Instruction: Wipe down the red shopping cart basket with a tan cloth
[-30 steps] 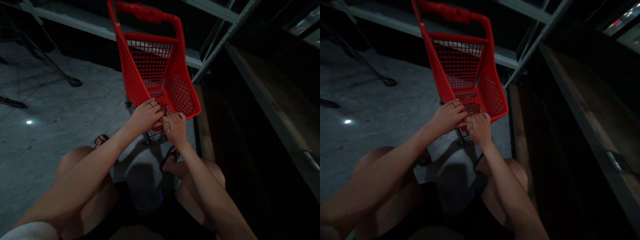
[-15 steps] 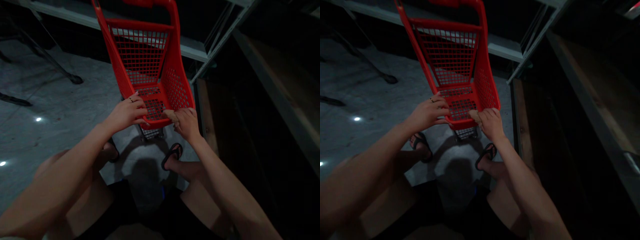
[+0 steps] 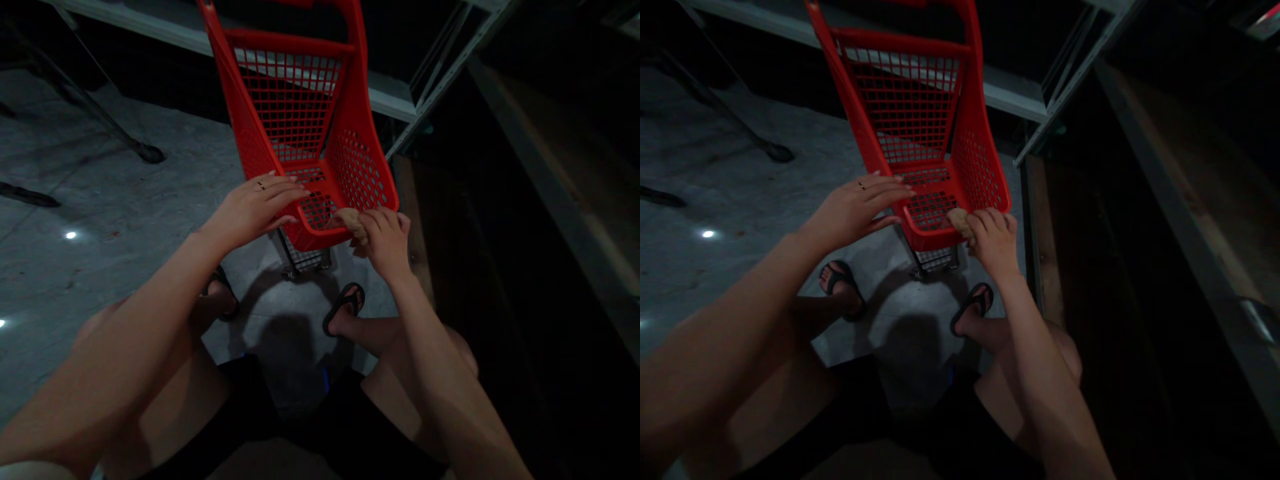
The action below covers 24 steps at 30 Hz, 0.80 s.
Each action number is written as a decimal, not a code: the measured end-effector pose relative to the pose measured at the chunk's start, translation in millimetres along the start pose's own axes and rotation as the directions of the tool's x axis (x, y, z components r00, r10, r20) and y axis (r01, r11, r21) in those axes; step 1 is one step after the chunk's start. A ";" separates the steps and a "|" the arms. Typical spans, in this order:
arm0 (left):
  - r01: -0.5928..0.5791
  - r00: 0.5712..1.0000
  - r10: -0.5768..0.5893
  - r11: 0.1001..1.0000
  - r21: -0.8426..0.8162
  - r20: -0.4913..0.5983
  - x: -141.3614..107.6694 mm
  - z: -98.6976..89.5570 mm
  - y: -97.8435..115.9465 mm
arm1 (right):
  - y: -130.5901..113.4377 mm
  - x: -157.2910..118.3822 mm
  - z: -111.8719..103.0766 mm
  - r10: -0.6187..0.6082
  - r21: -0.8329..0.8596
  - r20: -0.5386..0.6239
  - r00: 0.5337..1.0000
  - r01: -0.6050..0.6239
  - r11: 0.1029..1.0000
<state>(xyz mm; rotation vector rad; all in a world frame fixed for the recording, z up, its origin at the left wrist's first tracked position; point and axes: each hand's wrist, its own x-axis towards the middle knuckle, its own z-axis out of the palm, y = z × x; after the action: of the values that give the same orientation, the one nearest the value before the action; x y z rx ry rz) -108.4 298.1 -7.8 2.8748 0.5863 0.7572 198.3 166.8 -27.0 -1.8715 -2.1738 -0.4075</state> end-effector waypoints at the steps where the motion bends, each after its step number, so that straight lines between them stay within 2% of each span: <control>1: 0.018 1.000 -0.018 1.000 0.008 -0.023 -0.3 -0.2 -2.4 | 9.1 -5.2 2.0 0.055 -0.006 -0.046 0.997 -0.056 0.998; 3: 0.029 0.997 -0.027 0.999 0.025 -0.067 4.3 3.7 -5.7 | 15.6 -11.7 7.6 0.122 0.032 -0.172 0.978 -0.118 0.992; 5: 0.004 0.996 -0.001 0.999 0.033 -0.086 14.6 11.8 -7.1 | 5.1 -12.4 13.6 0.109 0.132 -0.279 0.954 -0.074 0.989; 9: -0.029 0.998 0.032 0.999 0.036 -0.059 37.1 28.4 -6.8 | -45.7 -5.8 26.4 -0.041 0.275 -0.412 0.910 0.167 0.947; 12: -0.013 0.997 0.016 0.999 0.039 -0.073 44.0 35.2 -6.9 | -73.3 -6.9 43.1 -0.037 0.301 -0.471 0.881 0.200 0.932; 15: -0.010 0.996 0.014 0.999 0.041 -0.090 45.3 39.4 -6.4 | -74.4 -16.9 69.1 -0.036 0.260 -0.437 0.899 0.165 0.951; 19: 0.000 0.994 -0.001 1.000 -0.003 -0.111 47.9 42.3 -4.0 | -56.9 -32.8 102.9 -0.154 0.264 -0.209 0.966 0.207 0.942; 21: 0.005 0.995 -0.006 1.000 -0.017 -0.098 49.9 41.0 -2.8 | -51.2 -38.0 108.9 -0.196 0.275 -0.114 0.974 0.221 0.936; 24: 0.012 0.998 -0.011 1.000 0.013 -0.063 53.0 36.7 -0.9 | -48.9 -40.8 97.0 -0.126 0.216 -0.135 0.983 0.153 0.964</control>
<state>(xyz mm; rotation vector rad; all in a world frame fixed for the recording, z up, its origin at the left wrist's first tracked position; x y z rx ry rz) -48.1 319.4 -16.0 2.8666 0.6170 0.8476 155.7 157.7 -134.5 -1.5413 -2.1765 -0.2770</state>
